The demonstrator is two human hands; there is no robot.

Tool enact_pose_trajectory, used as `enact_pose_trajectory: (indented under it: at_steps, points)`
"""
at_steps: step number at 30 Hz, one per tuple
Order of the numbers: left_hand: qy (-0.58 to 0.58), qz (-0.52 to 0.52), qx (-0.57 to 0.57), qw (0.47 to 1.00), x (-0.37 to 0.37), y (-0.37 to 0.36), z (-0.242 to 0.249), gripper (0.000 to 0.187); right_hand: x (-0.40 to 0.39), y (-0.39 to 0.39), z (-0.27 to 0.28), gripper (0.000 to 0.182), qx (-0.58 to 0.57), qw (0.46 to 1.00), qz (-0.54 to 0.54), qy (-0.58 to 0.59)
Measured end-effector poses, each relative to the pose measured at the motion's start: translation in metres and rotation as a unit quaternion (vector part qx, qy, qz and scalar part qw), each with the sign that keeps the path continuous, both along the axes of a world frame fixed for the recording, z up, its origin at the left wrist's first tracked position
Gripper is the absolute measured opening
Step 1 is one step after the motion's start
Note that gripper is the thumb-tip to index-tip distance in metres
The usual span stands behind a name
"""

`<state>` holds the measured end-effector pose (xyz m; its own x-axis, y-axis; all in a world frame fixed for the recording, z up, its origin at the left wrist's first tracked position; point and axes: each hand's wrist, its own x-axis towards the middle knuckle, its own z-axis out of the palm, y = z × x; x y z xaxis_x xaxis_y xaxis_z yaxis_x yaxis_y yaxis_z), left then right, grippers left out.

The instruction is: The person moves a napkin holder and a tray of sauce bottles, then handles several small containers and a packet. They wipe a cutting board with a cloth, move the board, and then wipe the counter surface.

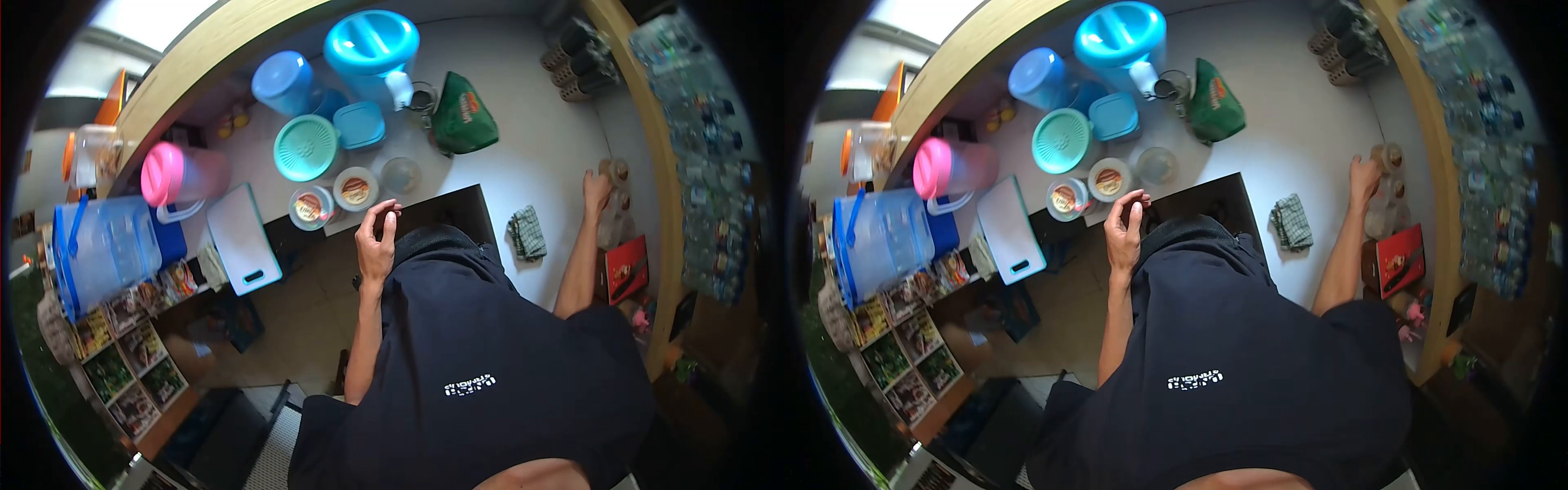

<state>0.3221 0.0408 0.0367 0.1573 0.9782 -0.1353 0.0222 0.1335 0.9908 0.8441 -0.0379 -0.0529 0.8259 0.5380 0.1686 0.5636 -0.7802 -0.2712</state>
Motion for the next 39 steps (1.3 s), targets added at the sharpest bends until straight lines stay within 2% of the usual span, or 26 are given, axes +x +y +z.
enact_pose_trajectory:
  at_steps: [1,2,3,4,5,6,7,9,11,13,15,16,17,19,20,23,25,28,32,35,39]
  points:
    - [0.008,0.026,-0.003,1.000,-0.009,-0.003,-0.004,0.023,-0.027,-0.002,0.002,0.038,0.000,0.999,-0.019,0.038]
    - [0.017,0.050,-0.007,0.999,-0.018,-0.006,-0.008,0.022,-0.045,-0.010,-0.027,0.038,-0.004,0.999,-0.013,0.032]
    - [0.026,0.073,-0.010,0.997,-0.026,-0.008,-0.011,0.021,-0.086,-0.008,-0.017,0.037,0.000,0.977,-0.019,0.213]
    - [0.026,0.114,0.004,0.993,-0.033,-0.010,-0.012,0.019,-0.135,0.000,-0.010,0.035,0.043,0.955,-0.012,0.293]
    - [0.017,0.158,0.005,0.987,-0.039,-0.011,-0.013,0.018,-0.172,0.006,-0.019,0.033,0.042,0.946,0.023,0.321]
    - [0.027,0.192,0.015,0.981,-0.049,-0.011,-0.016,0.017,-0.211,0.015,-0.018,0.029,0.043,0.924,0.064,0.373]
    - [0.037,0.224,0.025,0.974,-0.059,-0.011,-0.018,0.016,-0.252,0.033,0.007,0.023,0.002,0.915,0.134,0.381]
    - [0.021,0.292,0.017,0.956,-0.074,-0.007,-0.026,0.016,-0.324,0.059,0.052,0.021,0.070,0.872,0.320,0.364]
    - [0.037,0.345,0.042,0.937,-0.087,0.003,-0.031,0.016,-0.372,0.084,0.086,0.021,0.085,0.806,0.422,0.406]
    - [0.039,0.325,0.030,0.944,-0.104,0.014,-0.040,0.028,-0.405,0.102,0.098,0.025,0.034,0.789,0.482,0.380]
    - [0.052,0.306,0.033,0.950,-0.116,0.028,-0.046,0.037,-0.432,0.115,0.095,0.033,0.044,0.794,0.516,0.319]
    - [0.067,0.250,-0.007,0.966,-0.126,0.031,-0.046,0.047,-0.444,0.120,0.093,0.039,0.048,0.793,0.534,0.289]
    - [0.104,0.232,-0.044,0.966,-0.130,0.034,-0.048,0.049,-0.456,0.126,0.092,0.047,0.067,0.793,0.552,0.250]
    - [0.060,0.147,-0.065,0.985,-0.144,0.042,-0.058,0.051,-0.475,0.133,0.090,0.065,0.105,0.787,0.583,0.171]
    - [0.107,0.099,-0.071,0.987,-0.151,0.043,-0.063,0.050,-0.482,0.132,0.085,0.089,0.036,0.785,0.595,0.169]
    - [0.132,0.054,-0.053,0.988,-0.147,0.045,-0.036,0.053,-0.503,0.130,0.077,0.089,0.035,0.794,0.592,0.135]
    - [0.216,0.026,-0.044,0.975,-0.152,0.042,-0.042,0.064,-0.510,0.129,0.070,0.089,0.069,0.795,0.580,0.164]
    - [0.208,0.013,0.025,0.978,-0.150,0.034,-0.020,0.073,-0.507,0.126,0.073,0.088,0.139,0.774,0.573,0.230]
    - [0.189,-0.013,0.070,0.979,-0.146,0.024,0.023,0.071,-0.495,0.109,0.097,0.088,0.211,0.754,0.551,0.291]
    - [0.185,-0.075,0.158,0.967,-0.134,0.022,0.035,0.069,-0.479,0.092,0.105,0.089,0.283,0.761,0.531,0.242]
    - [0.118,-0.161,0.183,0.963,-0.103,0.023,0.033,0.071,-0.442,0.064,0.105,0.090,0.335,0.797,0.488,0.122]
